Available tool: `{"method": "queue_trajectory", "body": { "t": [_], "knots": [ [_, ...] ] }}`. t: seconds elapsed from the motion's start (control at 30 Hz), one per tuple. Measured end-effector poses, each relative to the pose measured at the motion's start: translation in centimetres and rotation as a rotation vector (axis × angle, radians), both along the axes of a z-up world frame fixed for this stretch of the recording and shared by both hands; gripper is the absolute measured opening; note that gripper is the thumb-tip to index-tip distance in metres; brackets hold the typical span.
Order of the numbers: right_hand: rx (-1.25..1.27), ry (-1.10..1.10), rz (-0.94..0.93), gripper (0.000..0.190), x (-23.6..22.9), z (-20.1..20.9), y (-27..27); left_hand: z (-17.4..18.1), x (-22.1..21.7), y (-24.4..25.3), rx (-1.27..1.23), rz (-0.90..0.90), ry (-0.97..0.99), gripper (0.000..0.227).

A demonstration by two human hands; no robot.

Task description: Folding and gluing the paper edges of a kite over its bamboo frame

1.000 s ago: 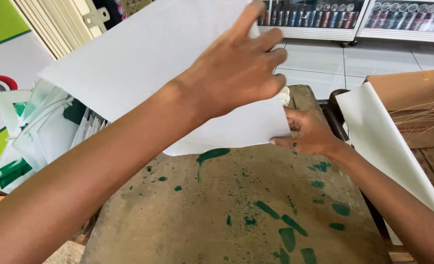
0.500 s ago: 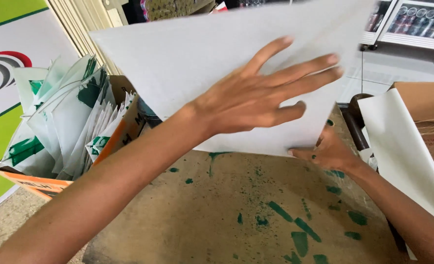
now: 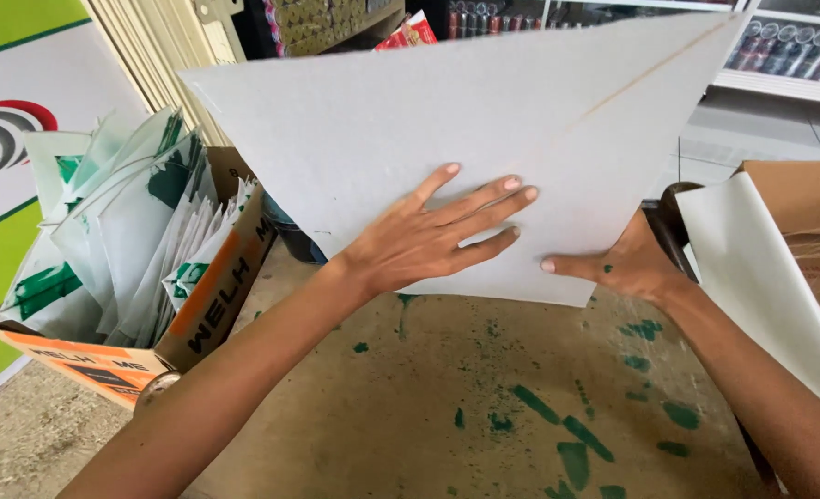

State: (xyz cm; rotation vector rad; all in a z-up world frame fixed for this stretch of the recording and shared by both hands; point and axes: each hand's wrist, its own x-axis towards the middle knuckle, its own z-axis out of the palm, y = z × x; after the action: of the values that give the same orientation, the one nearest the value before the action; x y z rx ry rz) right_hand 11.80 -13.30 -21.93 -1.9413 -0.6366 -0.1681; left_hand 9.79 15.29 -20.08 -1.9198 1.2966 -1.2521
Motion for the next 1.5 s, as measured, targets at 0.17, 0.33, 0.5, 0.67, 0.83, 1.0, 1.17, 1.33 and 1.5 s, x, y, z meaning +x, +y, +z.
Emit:
{"method": "queue_trajectory", "body": {
  "t": [0.17,0.33,0.5,0.67,0.83,1.0,1.17,1.33,1.5],
  "knots": [
    [-0.174,0.371,-0.237,0.110,0.2,-2.4,-0.6,-2.4,0.3,0.2,-0.078,0.010,-0.040,0.048],
    [-0.141,0.078,-0.059,0.135,5.3,-13.5,-6.0,-6.8,1.3,1.1,-0.329,0.048,0.272,0.068],
    [-0.182,0.306,-0.162,0.133,2.9,-9.6,-3.8,-10.0,1.1,3.0,-0.587,0.067,0.241,0.054],
    [-0.215,0.307,-0.146,0.123,2.4,-9.3,-3.3,-11.7,1.6,3.6,-0.553,0.102,0.255,0.058],
    [-0.259,0.281,-0.120,0.119,3.0,-10.3,-4.0,-12.1,1.9,4.0,-0.367,0.104,0.178,0.077],
    [-0.227,0.284,-0.125,0.115,2.8,-10.3,-3.9,-10.9,2.0,4.0,-0.335,0.090,0.124,0.067],
    [-0.146,0.210,-0.020,0.092,4.0,-11.4,-4.4,-11.0,2.5,4.3,-0.331,0.048,0.067,0.045],
    [-0.087,0.162,0.021,0.075,4.6,-12.0,-4.7,-11.2,2.7,4.2,-0.335,0.025,0.050,0.036],
    [-0.043,0.031,0.035,0.082,5.3,-12.7,-4.8,-11.2,3.1,3.9,-0.352,0.013,-0.002,0.024]
  ]
}}
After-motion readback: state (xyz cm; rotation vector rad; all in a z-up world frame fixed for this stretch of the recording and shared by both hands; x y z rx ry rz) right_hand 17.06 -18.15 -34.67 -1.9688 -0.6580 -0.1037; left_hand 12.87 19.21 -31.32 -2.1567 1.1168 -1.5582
